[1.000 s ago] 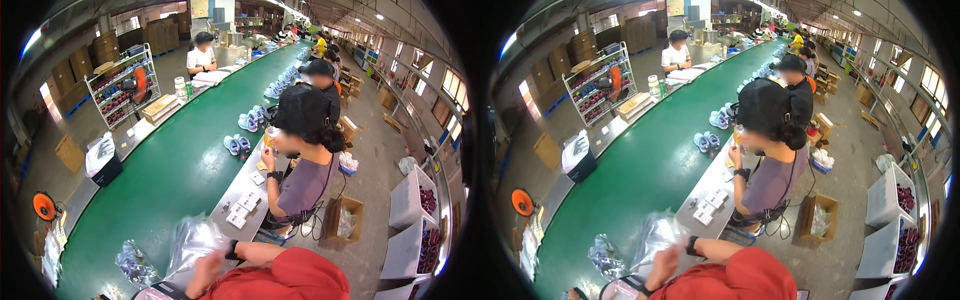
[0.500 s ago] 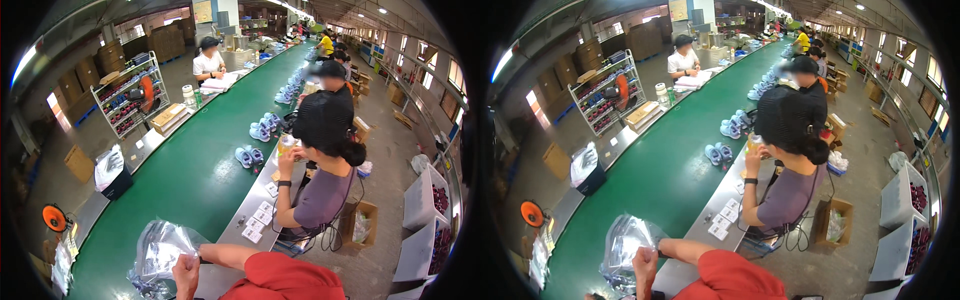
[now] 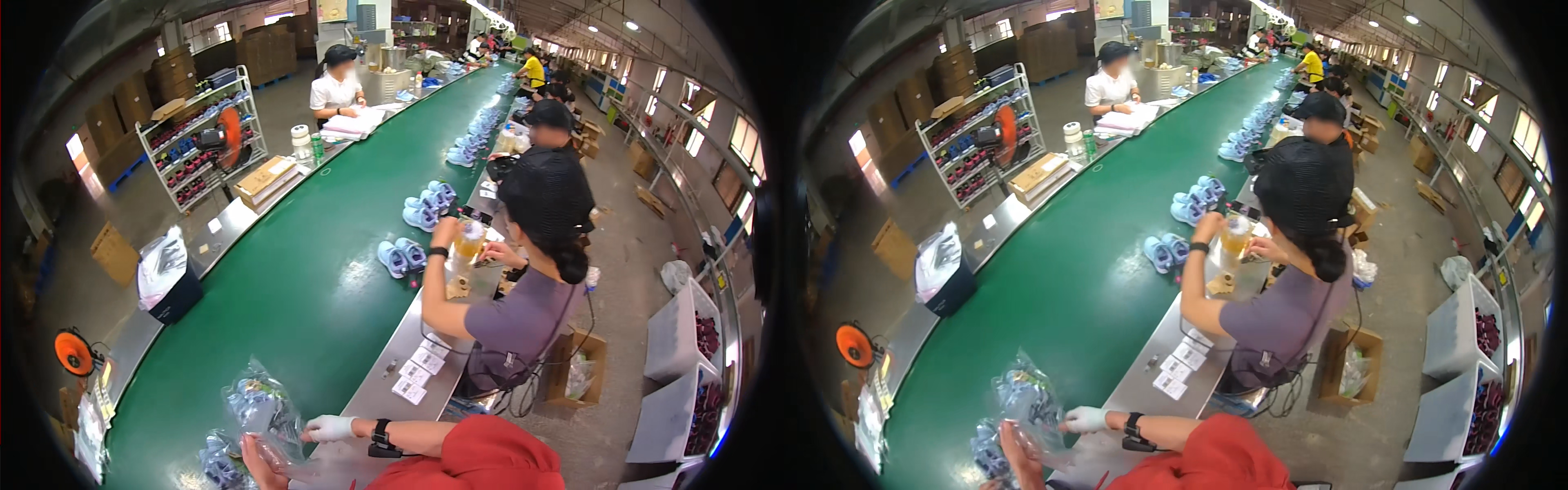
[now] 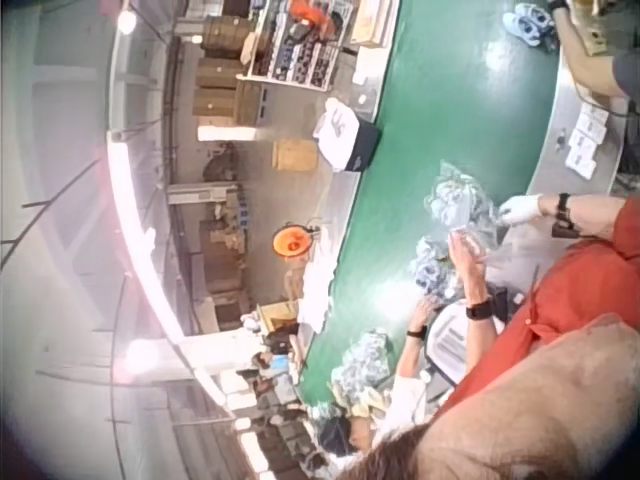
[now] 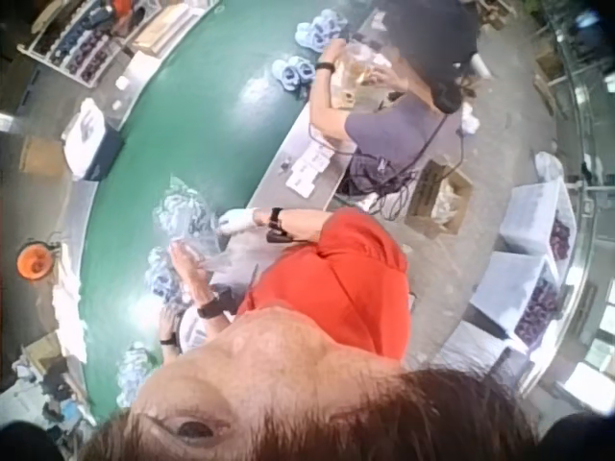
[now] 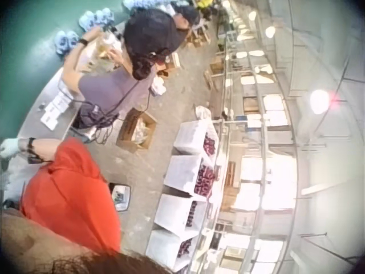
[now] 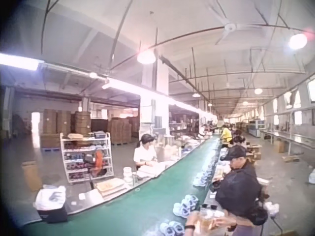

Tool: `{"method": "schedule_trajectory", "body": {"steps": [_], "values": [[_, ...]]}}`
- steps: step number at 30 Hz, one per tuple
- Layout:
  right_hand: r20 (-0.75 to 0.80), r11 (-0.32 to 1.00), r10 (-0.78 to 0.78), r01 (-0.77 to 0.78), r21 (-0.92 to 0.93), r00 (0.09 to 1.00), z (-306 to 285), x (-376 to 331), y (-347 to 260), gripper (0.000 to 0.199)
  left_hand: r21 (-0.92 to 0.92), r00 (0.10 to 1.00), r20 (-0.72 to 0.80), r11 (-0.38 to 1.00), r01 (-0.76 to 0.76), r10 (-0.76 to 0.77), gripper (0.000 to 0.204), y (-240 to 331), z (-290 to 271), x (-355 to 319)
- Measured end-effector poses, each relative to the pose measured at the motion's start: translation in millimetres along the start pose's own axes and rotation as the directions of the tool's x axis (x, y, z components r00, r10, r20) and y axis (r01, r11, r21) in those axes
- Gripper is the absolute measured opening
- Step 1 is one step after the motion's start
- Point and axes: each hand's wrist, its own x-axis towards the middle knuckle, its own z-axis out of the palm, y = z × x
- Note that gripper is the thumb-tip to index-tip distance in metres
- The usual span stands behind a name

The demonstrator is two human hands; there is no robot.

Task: The person places light blue slippers into clear plastic bags at a factory assembly line. They pick up pairs of slippers from the green conveyor belt, insert them into bags, and place the packaged items into a white bin.

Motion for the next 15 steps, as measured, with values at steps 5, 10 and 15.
{"method": "schedule_trajectory", "body": {"steps": [5,10,15], "values": [[-0.013,0.916,-0.139,0.133,0.378,0.99,-9.1,-51.3,-90.1,0.041,0.003,0.937,0.317,0.988,0.151,-0.145,0.023,-31.2,34.1,-3.2],[-0.193,0.979,-0.192,0.201,0.025,0.962,-31.1,-52.8,-73.9,0.026,-0.05,0.98,0.128,0.988,-0.147,0.152,0.013,3.7,46.2,-29.0],[-0.433,0.761,-0.257,-0.095,-0.641,0.864,-51.6,-82.1,-52.1,0.018,-0.031,0.953,0.069,0.955,-0.294,0.295,0.011,-2.7,14.0,-24.1]]}}
